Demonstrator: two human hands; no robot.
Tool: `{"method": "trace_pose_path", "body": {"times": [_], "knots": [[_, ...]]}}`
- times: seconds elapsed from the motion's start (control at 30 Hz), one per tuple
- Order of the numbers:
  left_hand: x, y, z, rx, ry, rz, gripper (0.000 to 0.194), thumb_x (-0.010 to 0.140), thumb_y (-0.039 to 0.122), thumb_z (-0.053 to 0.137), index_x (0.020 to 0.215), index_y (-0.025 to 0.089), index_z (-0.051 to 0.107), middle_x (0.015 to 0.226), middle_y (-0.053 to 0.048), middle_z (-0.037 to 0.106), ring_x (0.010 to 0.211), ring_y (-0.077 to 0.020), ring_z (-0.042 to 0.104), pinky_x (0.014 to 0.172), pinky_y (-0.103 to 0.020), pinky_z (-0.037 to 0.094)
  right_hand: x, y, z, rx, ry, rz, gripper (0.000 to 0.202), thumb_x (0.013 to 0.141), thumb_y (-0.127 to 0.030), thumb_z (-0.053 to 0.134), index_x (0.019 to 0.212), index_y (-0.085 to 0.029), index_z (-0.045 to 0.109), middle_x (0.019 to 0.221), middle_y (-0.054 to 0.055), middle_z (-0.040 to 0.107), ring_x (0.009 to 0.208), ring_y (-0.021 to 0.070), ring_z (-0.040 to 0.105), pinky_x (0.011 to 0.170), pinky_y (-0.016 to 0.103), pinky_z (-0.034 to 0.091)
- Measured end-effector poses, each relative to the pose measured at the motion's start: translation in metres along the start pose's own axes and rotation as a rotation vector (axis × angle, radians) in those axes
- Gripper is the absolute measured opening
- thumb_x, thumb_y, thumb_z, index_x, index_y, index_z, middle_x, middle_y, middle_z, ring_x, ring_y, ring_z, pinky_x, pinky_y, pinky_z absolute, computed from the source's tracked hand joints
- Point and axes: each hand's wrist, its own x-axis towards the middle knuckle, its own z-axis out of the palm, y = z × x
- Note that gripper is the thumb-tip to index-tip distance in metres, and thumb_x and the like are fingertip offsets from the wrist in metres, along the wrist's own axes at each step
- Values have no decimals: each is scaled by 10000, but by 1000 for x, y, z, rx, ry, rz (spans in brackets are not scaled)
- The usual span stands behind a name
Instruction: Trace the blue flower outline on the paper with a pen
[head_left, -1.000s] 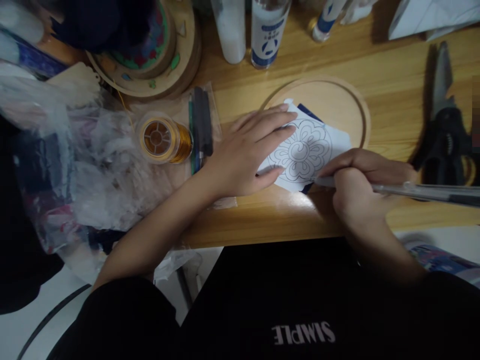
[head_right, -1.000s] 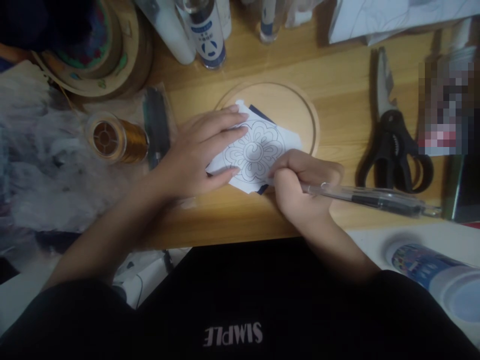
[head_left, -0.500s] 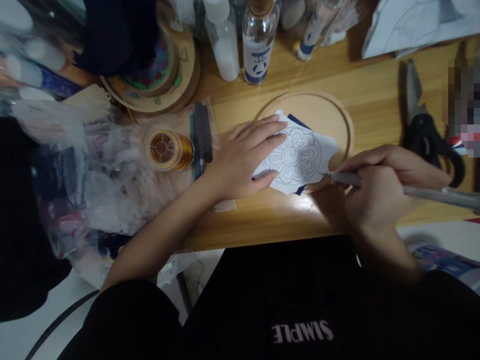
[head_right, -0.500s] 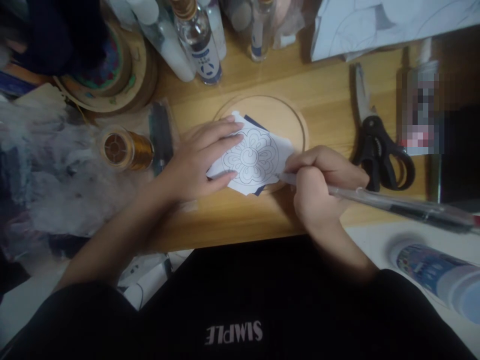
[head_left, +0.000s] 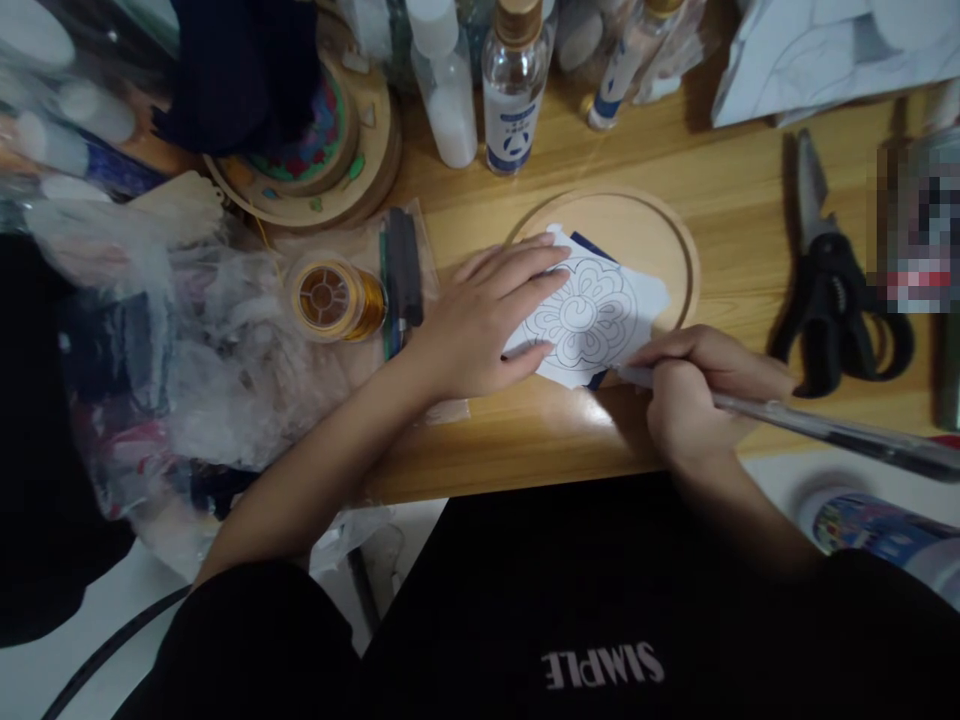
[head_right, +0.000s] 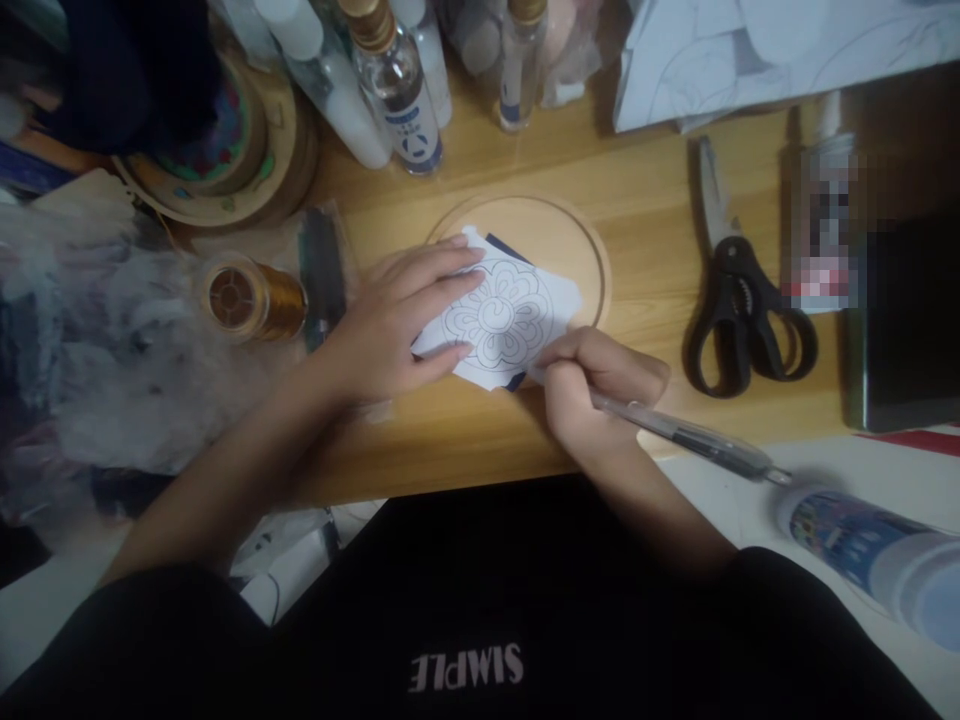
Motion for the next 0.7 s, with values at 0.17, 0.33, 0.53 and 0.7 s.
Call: {"method": "trace_pose_path", "body": {"times": [0.17,0.33,0.53,0.7], "knots": [[0,-1,0,3,-13,-4,587,905,347,627,1458,232,465,1574,-135,493,1513,-342,407,1212,-584,345,0,-1,1,-1,-28,1,214,665,-113,537,573,-255,668,474,-53,605,400,121,525,404,265,376],[0,-1,0,2,-5,11,590,907,344,633,1457,223,459,1573,-141,492,1508,-338,415,1212,-563,352,1,0,1,-21,-40,-29,205,660,-138,532,553,-250,666,451,-55,594,386,121,520,393,266,353],[0,-1,-1,36,-4,6,570,915,361,617,1453,249,464,1569,-127,502,1506,-311,425,1200,-572,380,0,-4,0,-39,-65,20,226,675,-119,530,568,-273,657,477,-56,602,408,139,529,414,291,367],[0,-2,0,14,-19,-11,570,932,396,603,1468,270,457,1582,-111,489,1513,-319,411,1211,-588,365,-2,-3,-1,-42,-61,40,240,676,-115,519,579,-283,661,481,-58,597,417,145,532,426,298,369]]}}
